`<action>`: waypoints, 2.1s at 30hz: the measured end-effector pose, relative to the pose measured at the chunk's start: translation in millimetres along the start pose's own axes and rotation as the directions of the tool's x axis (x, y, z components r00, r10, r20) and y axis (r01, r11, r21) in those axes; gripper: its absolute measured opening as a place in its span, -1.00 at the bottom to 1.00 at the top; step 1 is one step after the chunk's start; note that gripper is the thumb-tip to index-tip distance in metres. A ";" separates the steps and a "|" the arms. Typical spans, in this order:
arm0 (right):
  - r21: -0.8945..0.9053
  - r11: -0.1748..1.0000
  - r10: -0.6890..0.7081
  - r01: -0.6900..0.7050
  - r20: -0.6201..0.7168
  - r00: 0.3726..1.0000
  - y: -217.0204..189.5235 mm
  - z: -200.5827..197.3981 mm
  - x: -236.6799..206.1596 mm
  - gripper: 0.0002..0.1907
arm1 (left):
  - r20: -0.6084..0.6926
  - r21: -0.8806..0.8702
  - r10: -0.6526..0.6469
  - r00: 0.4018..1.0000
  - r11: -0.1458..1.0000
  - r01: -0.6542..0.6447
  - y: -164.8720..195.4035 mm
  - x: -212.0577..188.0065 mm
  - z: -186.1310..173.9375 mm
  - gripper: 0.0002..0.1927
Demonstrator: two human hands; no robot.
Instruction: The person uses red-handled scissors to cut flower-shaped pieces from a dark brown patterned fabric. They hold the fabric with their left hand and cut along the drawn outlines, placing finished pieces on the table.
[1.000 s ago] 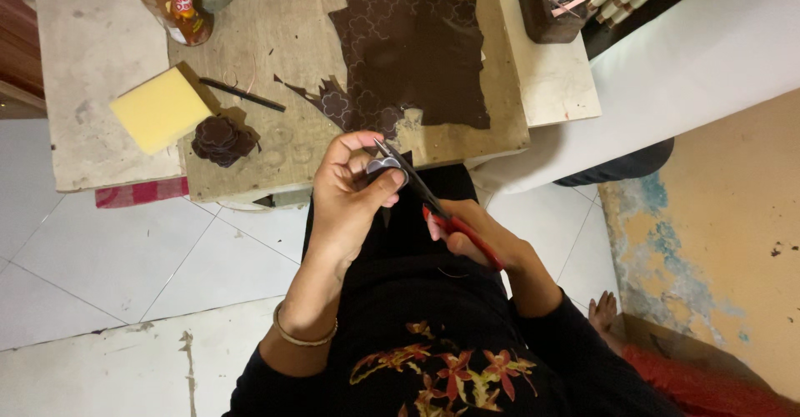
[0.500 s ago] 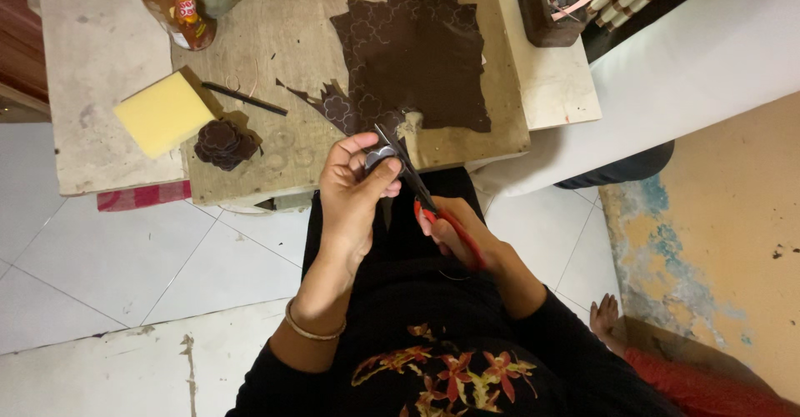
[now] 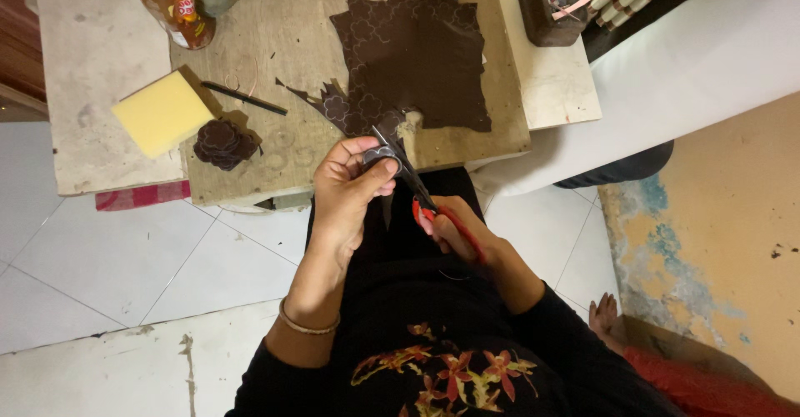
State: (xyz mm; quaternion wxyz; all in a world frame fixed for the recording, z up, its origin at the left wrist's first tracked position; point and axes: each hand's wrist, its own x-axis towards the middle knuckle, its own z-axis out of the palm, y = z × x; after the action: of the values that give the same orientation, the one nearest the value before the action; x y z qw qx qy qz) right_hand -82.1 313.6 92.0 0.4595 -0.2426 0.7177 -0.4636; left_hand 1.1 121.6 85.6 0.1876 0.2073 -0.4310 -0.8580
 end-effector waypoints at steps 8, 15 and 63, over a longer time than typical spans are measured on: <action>0.003 0.999 -0.050 0.050 0.085 0.995 6.1 -16.0 2.6 -0.84 | 0.032 0.059 -0.039 0.999 0.998 0.037 1.2 4.9 -9.8 -0.70; -0.084 0.989 -0.106 0.118 0.137 0.985 25.9 -31.4 12.4 -0.57 | 0.038 0.110 -0.058 0.998 0.992 0.053 -0.6 13.5 -17.9 -0.69; 0.704 0.679 0.022 0.208 -0.303 0.953 112.2 -7.7 77.0 -0.45 | -0.372 -0.176 -0.151 0.916 0.980 0.090 -47.6 40.9 -98.0 -0.89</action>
State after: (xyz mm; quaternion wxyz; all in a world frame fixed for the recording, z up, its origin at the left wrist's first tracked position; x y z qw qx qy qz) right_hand -115.6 308.2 -40.0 0.3844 -0.0070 0.5194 -0.7632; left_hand 10.5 62.8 -14.4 0.2306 0.3820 -0.3041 -0.8417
